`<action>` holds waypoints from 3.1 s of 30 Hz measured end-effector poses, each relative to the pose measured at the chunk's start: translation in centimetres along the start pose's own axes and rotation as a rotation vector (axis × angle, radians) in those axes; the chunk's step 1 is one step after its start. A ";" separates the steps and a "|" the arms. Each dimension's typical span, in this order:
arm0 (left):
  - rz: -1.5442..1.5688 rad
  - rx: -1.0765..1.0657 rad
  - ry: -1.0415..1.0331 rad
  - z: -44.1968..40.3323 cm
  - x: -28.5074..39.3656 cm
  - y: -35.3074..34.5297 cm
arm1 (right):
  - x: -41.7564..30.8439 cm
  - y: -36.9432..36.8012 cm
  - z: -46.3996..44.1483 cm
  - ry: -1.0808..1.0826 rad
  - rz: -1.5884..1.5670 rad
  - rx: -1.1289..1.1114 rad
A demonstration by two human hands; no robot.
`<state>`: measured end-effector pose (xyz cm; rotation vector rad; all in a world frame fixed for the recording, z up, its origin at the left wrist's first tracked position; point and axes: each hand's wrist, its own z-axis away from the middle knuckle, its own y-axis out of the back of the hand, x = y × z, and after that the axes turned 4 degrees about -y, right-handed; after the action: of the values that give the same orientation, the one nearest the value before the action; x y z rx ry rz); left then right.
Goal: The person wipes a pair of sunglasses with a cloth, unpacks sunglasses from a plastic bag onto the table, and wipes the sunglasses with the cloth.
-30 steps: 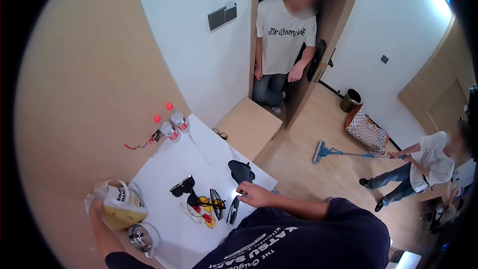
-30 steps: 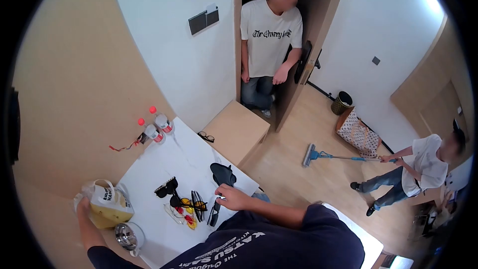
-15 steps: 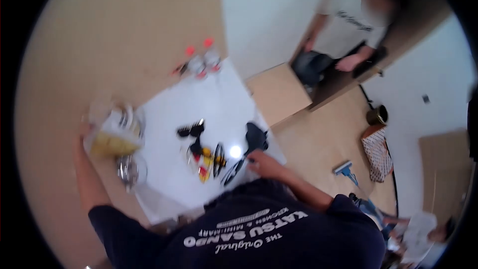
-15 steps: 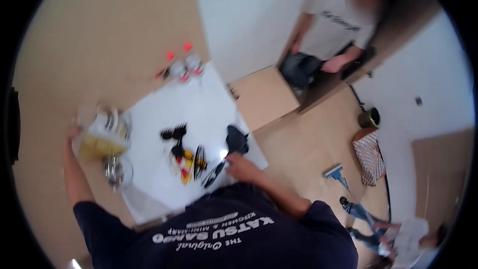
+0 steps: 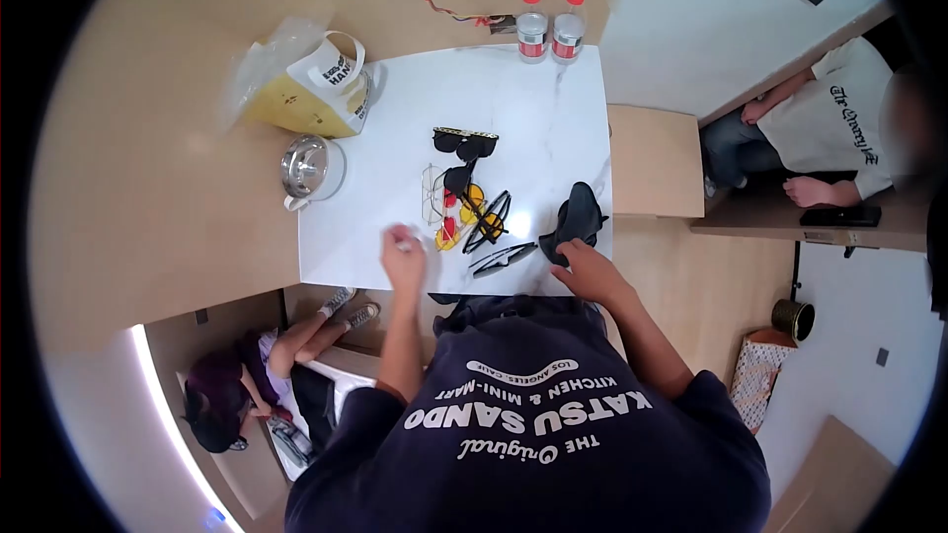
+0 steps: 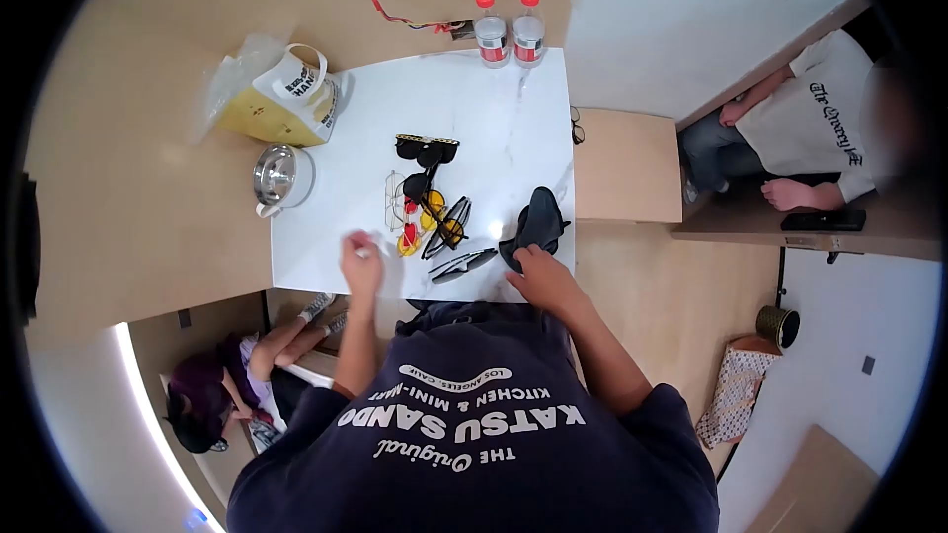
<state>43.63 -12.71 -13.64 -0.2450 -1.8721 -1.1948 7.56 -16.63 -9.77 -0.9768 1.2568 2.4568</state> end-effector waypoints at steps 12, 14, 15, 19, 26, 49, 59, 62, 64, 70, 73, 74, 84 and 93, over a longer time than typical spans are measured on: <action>-0.130 -0.032 -0.113 3.8 6.3 -2.3 | -1.3 0.5 -0.2 0.211 0.100 -0.134; -0.121 -0.079 -0.222 3.7 7.5 -3.2 | -0.8 1.2 0.4 0.175 0.068 -0.100; -0.119 -0.109 -0.281 3.9 8.2 -3.5 | -0.3 1.6 0.9 0.134 0.055 -0.073; -0.392 -0.357 -0.414 4.3 8.7 -5.1 | 2.8 1.3 1.9 0.021 0.038 0.021; -0.318 -0.390 -0.450 1.4 5.7 -5.3 | 0.4 -1.0 3.1 -0.154 -0.153 0.173; 0.396 -0.134 0.341 -9.5 -7.3 -1.3 | -6.3 -8.6 -1.8 -0.174 -0.219 0.129; 0.101 0.061 0.162 -5.6 -11.4 -2.7 | -7.7 -8.3 -6.3 0.077 -0.068 -0.035; -0.025 -0.011 -0.041 -5.5 -11.0 -2.6 | -7.6 -8.4 -6.4 0.060 -0.052 -0.037; -0.053 -0.027 -0.131 -5.4 -9.4 -2.5 | -6.4 -9.0 -6.5 0.055 -0.070 -0.016; -0.103 0.177 -0.352 -15.4 -3.4 0.4 | -3.4 -10.3 -5.8 0.068 -0.123 0.056; -0.197 0.484 -0.469 -24.7 2.3 4.5 | -2.6 -10.6 -5.3 0.080 -0.154 0.091; -0.259 0.561 -0.488 -26.7 5.3 6.9 | -2.6 -10.6 -5.1 0.066 -0.160 0.097; -0.506 0.088 -0.088 -48.9 1.3 19.2 | -0.1 -12.7 -4.5 -0.112 -0.388 0.304; 0.347 -0.032 -0.617 -26.5 21.5 22.0 | -1.9 -10.7 -3.7 -0.085 -0.555 0.309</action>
<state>58.34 -28.66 20.72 -1.0070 -2.2021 -0.9697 15.59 -12.76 -16.93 -0.9634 1.1068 1.8026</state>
